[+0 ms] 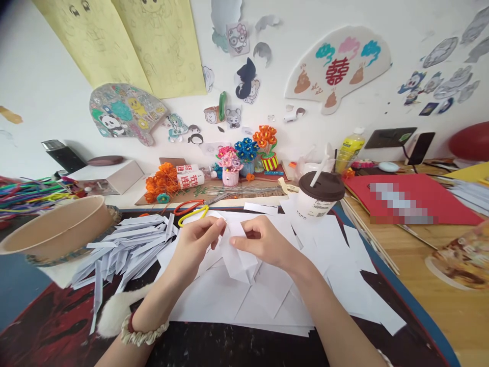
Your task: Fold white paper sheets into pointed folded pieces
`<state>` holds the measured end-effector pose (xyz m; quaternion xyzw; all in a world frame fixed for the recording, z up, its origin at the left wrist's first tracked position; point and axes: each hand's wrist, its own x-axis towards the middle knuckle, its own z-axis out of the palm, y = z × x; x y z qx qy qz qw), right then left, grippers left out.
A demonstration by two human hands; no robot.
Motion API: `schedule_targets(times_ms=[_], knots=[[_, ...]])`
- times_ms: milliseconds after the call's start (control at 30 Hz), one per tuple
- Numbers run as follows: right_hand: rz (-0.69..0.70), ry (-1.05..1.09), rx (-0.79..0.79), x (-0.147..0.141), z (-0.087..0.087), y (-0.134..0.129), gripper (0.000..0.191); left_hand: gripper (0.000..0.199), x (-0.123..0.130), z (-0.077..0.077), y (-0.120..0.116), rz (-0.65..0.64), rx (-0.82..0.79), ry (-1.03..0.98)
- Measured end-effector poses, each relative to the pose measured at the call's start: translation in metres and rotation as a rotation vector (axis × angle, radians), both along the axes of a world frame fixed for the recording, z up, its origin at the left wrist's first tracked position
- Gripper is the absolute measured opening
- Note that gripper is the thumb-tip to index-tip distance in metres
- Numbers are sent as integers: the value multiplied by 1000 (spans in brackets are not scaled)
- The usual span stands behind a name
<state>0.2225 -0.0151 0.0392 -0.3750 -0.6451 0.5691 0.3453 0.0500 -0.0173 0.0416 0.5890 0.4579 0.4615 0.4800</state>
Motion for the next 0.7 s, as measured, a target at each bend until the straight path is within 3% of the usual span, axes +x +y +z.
schedule_targets(times_ms=[300,533,700], knots=[[43,26,-33,-1,-3,2,32,19,-2,-5,0,28,216,115],[-51,12,-14,0,-2,1,32,24,-1,-5,1,-9,237,217],[-39,10,-2,-1,-2,1,29,18,-3,-6,0,-17,254,254]])
